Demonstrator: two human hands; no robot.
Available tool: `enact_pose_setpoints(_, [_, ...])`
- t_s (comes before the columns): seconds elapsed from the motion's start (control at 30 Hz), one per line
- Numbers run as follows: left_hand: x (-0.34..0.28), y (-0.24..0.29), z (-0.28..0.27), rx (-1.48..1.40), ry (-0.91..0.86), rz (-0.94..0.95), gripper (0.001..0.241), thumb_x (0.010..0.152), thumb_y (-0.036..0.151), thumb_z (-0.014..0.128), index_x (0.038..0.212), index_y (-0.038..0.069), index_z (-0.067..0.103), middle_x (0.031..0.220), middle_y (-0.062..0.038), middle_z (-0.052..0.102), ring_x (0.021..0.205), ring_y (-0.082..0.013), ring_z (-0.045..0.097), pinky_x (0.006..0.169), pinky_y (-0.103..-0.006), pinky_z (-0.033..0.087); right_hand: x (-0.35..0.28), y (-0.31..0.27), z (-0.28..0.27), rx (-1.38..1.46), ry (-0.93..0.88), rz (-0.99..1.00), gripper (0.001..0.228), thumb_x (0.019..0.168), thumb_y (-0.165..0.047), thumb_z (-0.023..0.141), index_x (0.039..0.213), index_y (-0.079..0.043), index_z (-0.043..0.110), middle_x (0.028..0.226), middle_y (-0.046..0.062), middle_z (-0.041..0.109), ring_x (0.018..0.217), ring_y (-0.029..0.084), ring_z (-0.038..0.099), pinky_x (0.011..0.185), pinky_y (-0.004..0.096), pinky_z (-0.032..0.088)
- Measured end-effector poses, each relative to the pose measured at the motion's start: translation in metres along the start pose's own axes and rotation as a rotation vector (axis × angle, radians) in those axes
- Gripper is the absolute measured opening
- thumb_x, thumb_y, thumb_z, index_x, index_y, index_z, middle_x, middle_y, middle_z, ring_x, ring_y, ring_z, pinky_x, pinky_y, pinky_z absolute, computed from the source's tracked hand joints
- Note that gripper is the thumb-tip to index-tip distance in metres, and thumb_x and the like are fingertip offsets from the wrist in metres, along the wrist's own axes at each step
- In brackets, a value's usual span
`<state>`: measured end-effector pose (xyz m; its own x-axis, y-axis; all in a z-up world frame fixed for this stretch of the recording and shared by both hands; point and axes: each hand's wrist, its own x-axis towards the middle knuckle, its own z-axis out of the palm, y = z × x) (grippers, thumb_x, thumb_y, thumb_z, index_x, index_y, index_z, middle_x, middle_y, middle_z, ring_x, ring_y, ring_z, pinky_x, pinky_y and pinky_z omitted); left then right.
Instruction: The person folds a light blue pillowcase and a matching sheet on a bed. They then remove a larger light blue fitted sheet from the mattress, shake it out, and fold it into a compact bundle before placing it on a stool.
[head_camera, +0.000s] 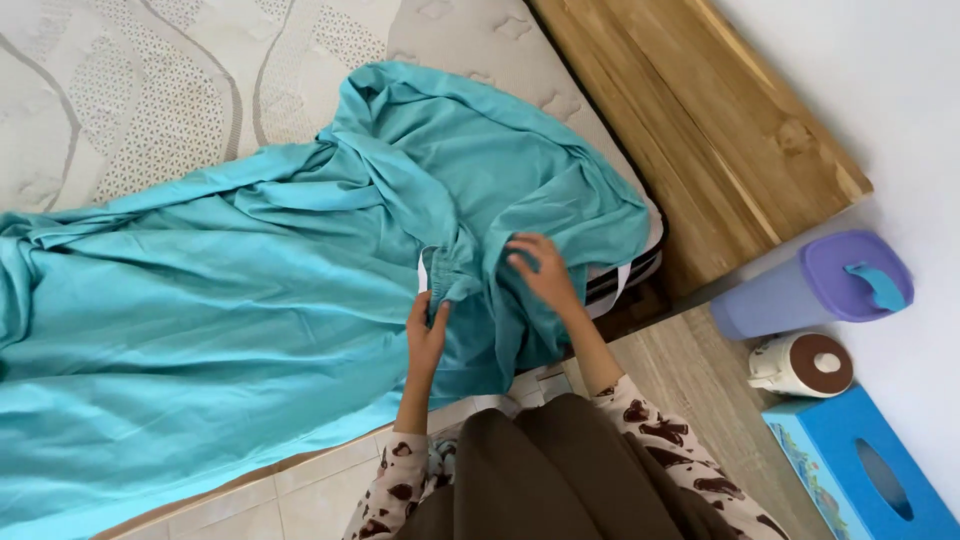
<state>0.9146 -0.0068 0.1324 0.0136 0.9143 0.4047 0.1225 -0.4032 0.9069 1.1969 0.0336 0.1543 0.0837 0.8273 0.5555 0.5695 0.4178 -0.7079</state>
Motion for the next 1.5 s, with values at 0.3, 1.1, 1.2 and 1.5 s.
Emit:
enact_pose_setpoints(0.3, [-0.006, 0.014, -0.03, 0.05, 0.107, -0.235, 0.035, 0.09, 0.026, 0.082, 0.108, 0.001, 0.066, 0.08, 0.002, 0.06, 0.072, -0.0091, 0.051, 0.065, -0.0265, 0.045, -0.067, 0.21, -0.076, -0.327, 0.356, 0.573, 0.113, 0.077, -0.051, 0.087, 0.153, 0.004, 0.022, 0.147, 0.038, 0.039, 0.134, 0.053, 0.04, 0.108, 0.056, 0.037])
enact_pose_setpoints(1.1, [-0.078, -0.027, 0.023, 0.445, 0.219, 0.22, 0.09, 0.063, 0.024, 0.092, 0.134, -0.008, 0.048, 0.116, -0.027, 0.057, 0.112, -0.0461, 0.055, 0.109, -0.0606, 0.033, -0.057, -0.145, 0.082, 0.454, -0.371, 0.132, 0.046, 0.091, -0.017, 0.076, 0.127, 0.005, 0.057, 0.115, 0.01, 0.066, 0.106, 0.018, 0.063, 0.091, 0.033, 0.051])
enact_pose_setpoints(1.2, [-0.085, -0.073, 0.015, 0.24, 0.247, 0.068, 0.049, 0.076, 0.015, 0.086, 0.116, -0.002, 0.063, 0.095, -0.016, 0.07, 0.094, -0.0388, 0.07, 0.098, -0.0567, 0.045, -0.048, -0.123, 0.096, 0.401, -0.528, -0.006, 0.037, 0.096, -0.023, 0.075, 0.118, 0.005, 0.064, 0.107, 0.015, 0.067, 0.102, 0.018, 0.061, 0.09, 0.035, 0.048])
enact_pose_setpoints(1.5, [-0.098, 0.035, -0.089, 0.371, 0.179, 0.269, 0.028, 0.071, 0.005, 0.077, 0.099, 0.005, 0.072, 0.105, -0.017, 0.07, 0.096, -0.0403, 0.067, 0.08, -0.0468, 0.055, 0.049, 0.097, 0.238, -0.071, -0.099, 0.038, 0.093, 0.093, -0.059, 0.078, 0.151, -0.001, 0.035, 0.151, 0.036, 0.04, 0.141, 0.048, 0.037, 0.118, 0.053, 0.033])
